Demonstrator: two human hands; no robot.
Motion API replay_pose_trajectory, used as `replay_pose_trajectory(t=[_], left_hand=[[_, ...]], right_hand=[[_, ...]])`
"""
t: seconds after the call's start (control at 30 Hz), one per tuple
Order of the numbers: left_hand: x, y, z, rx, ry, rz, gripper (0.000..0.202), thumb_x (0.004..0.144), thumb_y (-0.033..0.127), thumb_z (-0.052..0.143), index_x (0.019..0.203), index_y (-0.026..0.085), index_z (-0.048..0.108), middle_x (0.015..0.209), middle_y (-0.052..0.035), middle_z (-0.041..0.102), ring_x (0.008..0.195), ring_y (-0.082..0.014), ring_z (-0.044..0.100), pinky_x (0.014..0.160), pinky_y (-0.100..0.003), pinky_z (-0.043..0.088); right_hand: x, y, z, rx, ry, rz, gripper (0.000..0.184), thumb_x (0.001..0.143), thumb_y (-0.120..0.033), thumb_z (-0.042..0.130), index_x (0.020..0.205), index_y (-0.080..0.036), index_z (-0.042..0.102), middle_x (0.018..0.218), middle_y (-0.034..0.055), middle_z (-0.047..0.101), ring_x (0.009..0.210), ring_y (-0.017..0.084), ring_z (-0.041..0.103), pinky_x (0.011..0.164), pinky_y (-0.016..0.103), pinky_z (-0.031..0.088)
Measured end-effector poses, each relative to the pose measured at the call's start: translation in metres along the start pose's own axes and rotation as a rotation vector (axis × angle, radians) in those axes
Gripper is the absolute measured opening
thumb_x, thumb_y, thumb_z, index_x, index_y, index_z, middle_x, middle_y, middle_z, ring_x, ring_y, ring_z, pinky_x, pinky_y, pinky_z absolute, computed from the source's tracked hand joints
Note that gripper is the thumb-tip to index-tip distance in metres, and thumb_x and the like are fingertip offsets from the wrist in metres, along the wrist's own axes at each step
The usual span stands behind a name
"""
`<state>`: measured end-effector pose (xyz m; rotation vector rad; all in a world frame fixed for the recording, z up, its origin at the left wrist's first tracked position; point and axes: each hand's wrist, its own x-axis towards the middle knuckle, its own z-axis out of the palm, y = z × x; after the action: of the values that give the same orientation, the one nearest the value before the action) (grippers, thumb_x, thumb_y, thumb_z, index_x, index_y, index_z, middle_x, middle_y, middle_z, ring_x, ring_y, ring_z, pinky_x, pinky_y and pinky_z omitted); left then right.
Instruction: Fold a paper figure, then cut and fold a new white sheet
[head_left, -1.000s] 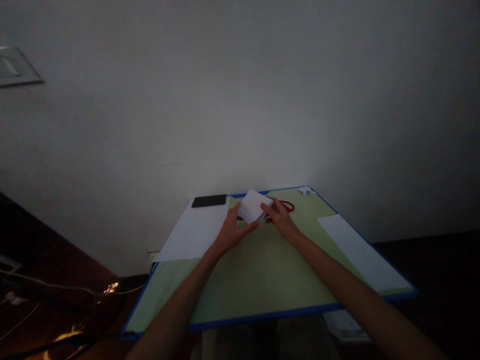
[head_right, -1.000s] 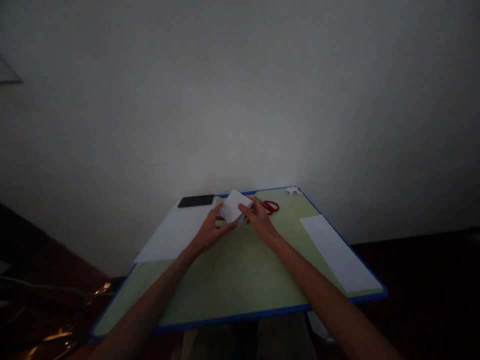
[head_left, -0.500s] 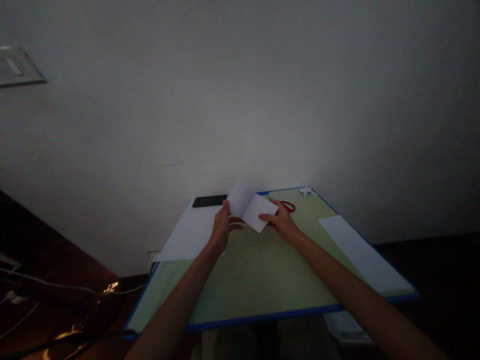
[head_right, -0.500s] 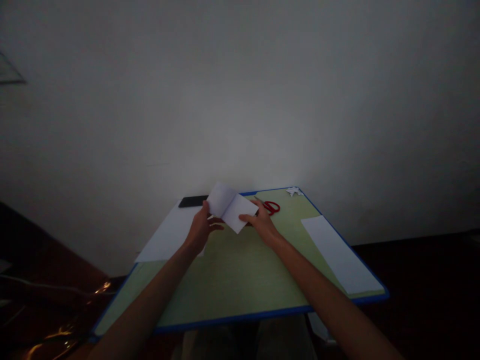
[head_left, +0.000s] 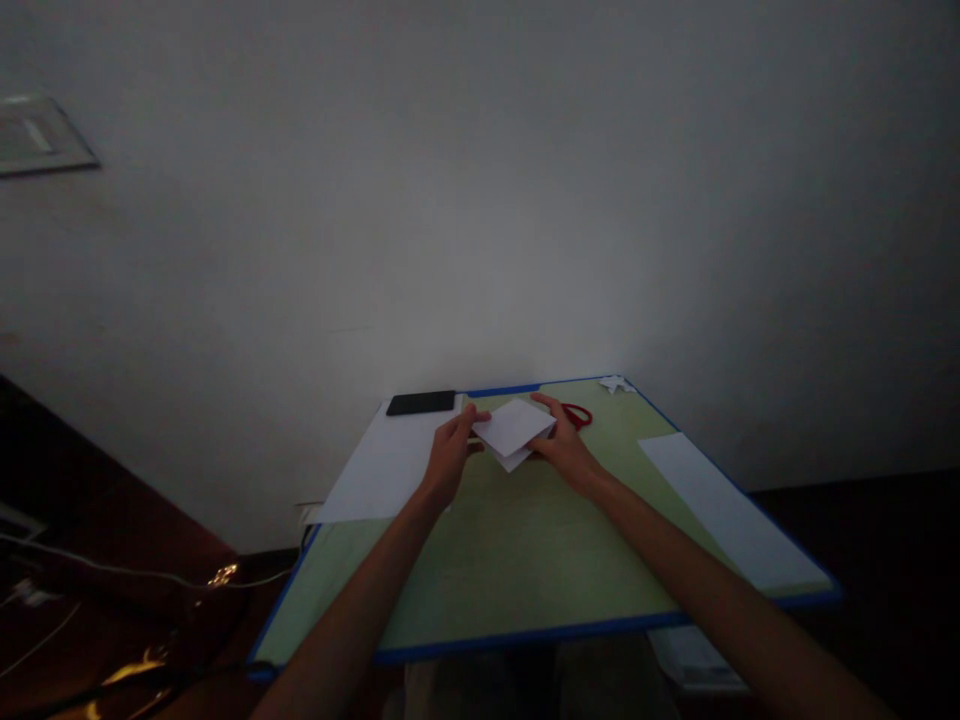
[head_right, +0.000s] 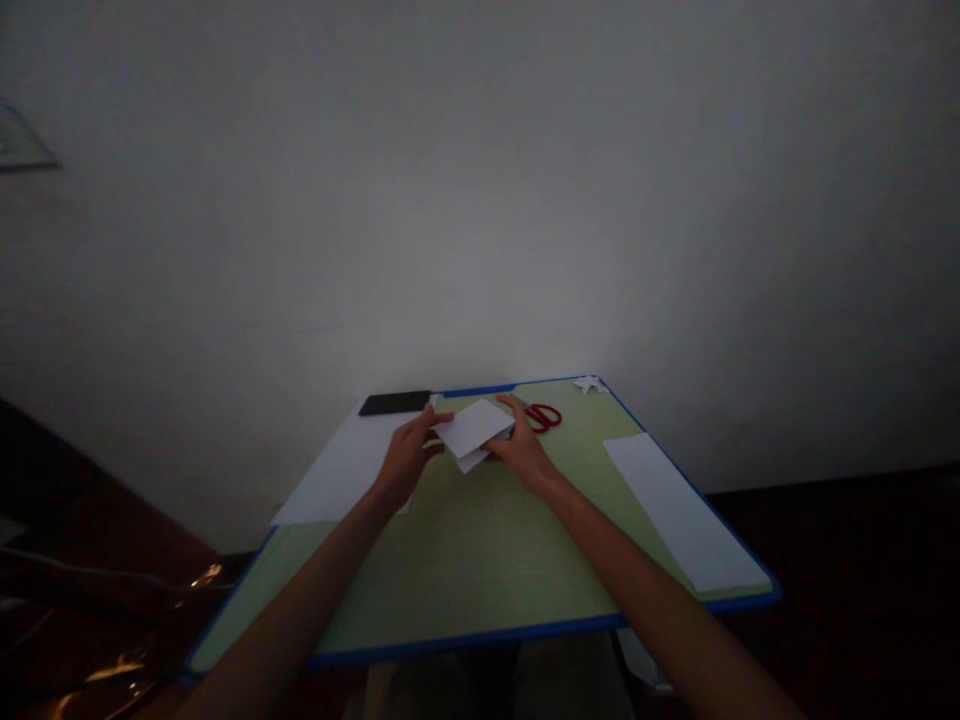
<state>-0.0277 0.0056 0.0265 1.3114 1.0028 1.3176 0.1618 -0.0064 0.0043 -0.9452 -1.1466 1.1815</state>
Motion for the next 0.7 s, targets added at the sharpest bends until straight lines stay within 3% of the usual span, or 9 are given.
replay_pose_trajectory(t=[0.1,0.27,0.4,0.47,0.57,0.7], left_hand=[[-0.002,0.002,0.000,0.020,-0.049,-0.006,0.054,0.083,0.062,0.065,0.101,0.013,0.077,0.110,-0.0152,0.072,0.095,-0.0233,0.066,0.072,-0.029,0.052],[-0.006,0.004,0.002,0.068,-0.176,0.008,0.049,0.083,0.059,0.066,0.109,0.018,0.075,0.116,-0.0130,0.070,0.104,-0.0260,0.064,0.076,-0.031,0.054],[-0.007,0.005,0.002,0.018,-0.246,0.012,0.057,0.086,0.065,0.061,0.117,0.017,0.071,0.117,-0.0150,0.070,0.101,-0.0268,0.066,0.076,-0.034,0.056],[-0.007,0.004,0.001,0.017,-0.288,0.018,0.058,0.086,0.063,0.063,0.119,0.016,0.068,0.114,-0.0155,0.071,0.097,-0.0261,0.067,0.076,-0.035,0.056],[-0.007,0.004,0.000,0.078,-0.278,0.027,0.054,0.078,0.052,0.077,0.116,0.015,0.068,0.107,-0.0135,0.073,0.091,-0.0245,0.069,0.079,-0.036,0.056],[-0.008,0.004,-0.002,0.085,-0.230,-0.008,0.050,0.070,0.040,0.084,0.111,0.015,0.071,0.105,-0.0118,0.076,0.089,-0.0254,0.071,0.083,-0.039,0.056]], right_hand=[[0.001,0.000,-0.002,-0.110,0.021,-0.099,0.083,0.060,-0.031,0.083,0.136,-0.028,0.049,0.103,0.0034,0.067,0.085,0.023,0.065,0.071,0.036,0.058],[0.008,0.004,-0.009,-0.276,0.149,-0.273,0.037,0.068,-0.045,0.082,0.096,-0.024,0.074,0.114,0.0072,0.062,0.106,0.025,0.061,0.093,0.040,0.051],[0.010,0.002,-0.012,-0.325,0.235,-0.280,0.038,0.066,-0.053,0.082,0.088,-0.022,0.077,0.117,0.0094,0.059,0.100,0.024,0.061,0.087,0.038,0.051],[0.010,-0.003,-0.013,-0.336,0.202,-0.265,0.037,0.068,-0.053,0.080,0.085,-0.021,0.077,0.105,0.0080,0.065,0.096,0.024,0.061,0.085,0.037,0.050],[0.009,-0.012,-0.014,-0.281,0.053,-0.181,0.034,0.072,-0.053,0.076,0.083,-0.020,0.077,0.083,0.0036,0.070,0.083,0.022,0.063,0.077,0.035,0.050],[0.006,-0.018,-0.014,-0.231,-0.020,-0.154,0.031,0.072,-0.050,0.076,0.079,-0.020,0.077,0.078,0.0021,0.073,0.080,0.022,0.064,0.075,0.034,0.050]])
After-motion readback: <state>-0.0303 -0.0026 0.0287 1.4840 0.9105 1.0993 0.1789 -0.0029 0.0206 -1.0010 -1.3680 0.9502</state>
